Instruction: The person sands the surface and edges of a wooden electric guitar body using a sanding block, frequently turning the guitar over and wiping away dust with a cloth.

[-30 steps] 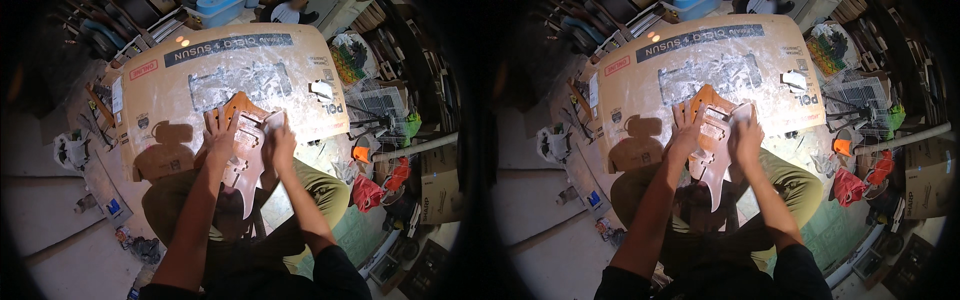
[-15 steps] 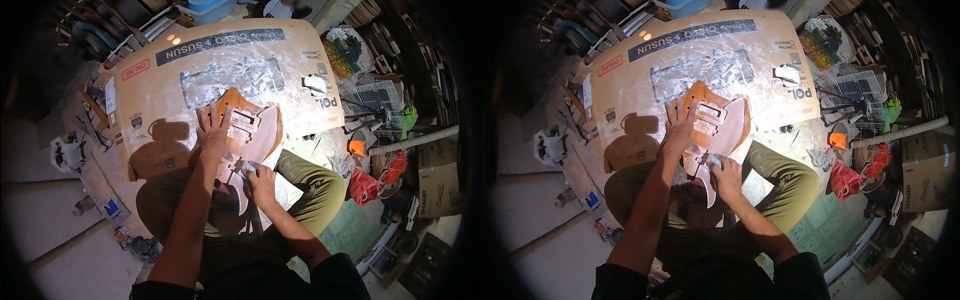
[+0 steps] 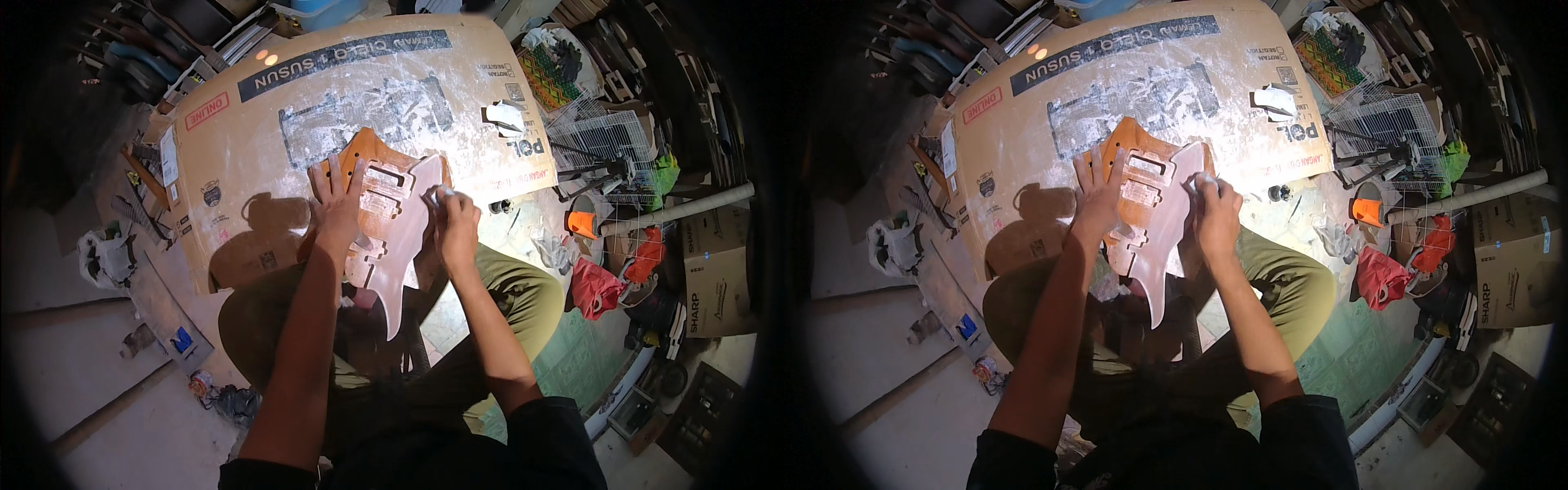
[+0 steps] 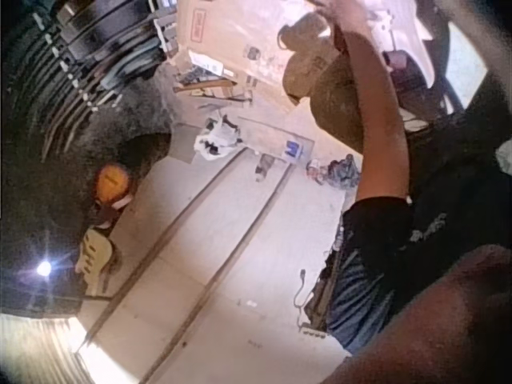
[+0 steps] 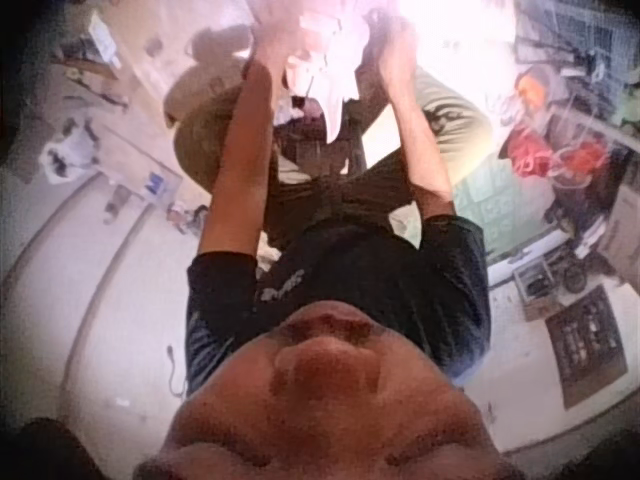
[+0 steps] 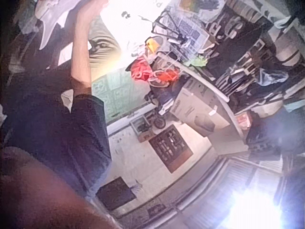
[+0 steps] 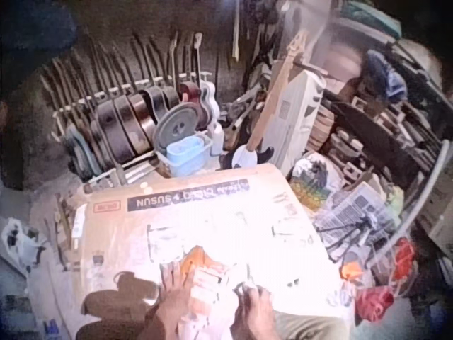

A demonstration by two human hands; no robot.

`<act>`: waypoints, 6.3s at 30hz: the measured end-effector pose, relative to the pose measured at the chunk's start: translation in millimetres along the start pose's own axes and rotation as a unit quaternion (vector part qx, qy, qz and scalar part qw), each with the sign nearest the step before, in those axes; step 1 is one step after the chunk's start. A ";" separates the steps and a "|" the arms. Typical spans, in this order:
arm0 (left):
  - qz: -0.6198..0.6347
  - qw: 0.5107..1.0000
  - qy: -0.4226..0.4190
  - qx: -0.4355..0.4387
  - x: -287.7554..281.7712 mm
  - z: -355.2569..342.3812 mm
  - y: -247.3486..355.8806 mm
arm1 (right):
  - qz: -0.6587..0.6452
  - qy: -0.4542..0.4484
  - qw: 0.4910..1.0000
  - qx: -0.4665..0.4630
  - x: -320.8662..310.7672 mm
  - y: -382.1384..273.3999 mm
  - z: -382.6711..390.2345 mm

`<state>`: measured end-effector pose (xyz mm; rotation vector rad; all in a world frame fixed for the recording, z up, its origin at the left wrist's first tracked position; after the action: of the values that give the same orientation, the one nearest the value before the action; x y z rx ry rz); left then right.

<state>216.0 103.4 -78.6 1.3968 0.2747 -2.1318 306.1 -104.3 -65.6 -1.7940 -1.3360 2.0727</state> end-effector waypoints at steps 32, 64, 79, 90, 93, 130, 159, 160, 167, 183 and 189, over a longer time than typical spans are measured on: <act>0.024 1.000 -0.013 -0.004 4.6 0.7 3.2 | 0.028 0.029 0.999 0.018 -5.8 11.7 20.5; -0.048 0.998 -0.027 -0.006 -8.2 -9.5 12.1 | -0.004 0.048 0.997 -0.058 6.8 17.7 -67.1; 0.016 0.999 -0.028 -0.022 -3.5 -8.1 3.3 | 0.058 -0.006 0.998 -0.018 31.0 2.0 -53.9; 0.030 0.999 -0.017 -0.028 -6.0 -5.4 4.8 | 0.033 0.004 0.997 -0.072 28.8 -0.7 -44.0; 0.034 0.998 -0.028 -0.036 -7.0 -6.5 3.3 | 0.034 -0.046 0.993 -0.107 25.5 -1.2 -28.6; -0.001 0.995 0.098 -0.038 29.9 -15.9 -3.7 | 0.027 -0.201 0.963 -0.175 21.1 -18.0 68.3; 0.032 0.997 0.064 0.013 14.5 -12.4 2.3 | 0.068 -0.119 0.975 -0.176 16.2 -1.8 -25.9; 0.029 0.999 0.020 0.009 1.7 -12.4 8.0 | 0.079 -0.089 0.983 -0.143 12.8 3.5 -58.2; 0.018 1.000 0.005 -0.024 3.1 -14.4 6.0 | 0.048 -0.190 0.963 -0.184 28.4 -10.6 79.9; 0.045 0.999 0.002 -0.019 -6.5 -7.4 8.5 | 0.014 -0.244 0.942 -0.231 20.5 -9.0 92.2; 0.057 0.998 0.027 -0.010 -2.7 -8.6 6.7 | 0.058 -0.053 0.993 -0.094 8.9 -5.5 -51.3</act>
<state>227.2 102.9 -78.9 1.4268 0.2318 -1.9966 343.8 -68.1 -65.0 -1.8992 -1.5365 2.1962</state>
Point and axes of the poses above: each hand's wrist, its own z-axis away from the middle knuckle, its own x-axis out of the palm, y = z × x, the point moved 1 cm from there along -z, towards the middle knuckle, and after that the axes turned 9 degrees about -z, right-handed, at the moved point
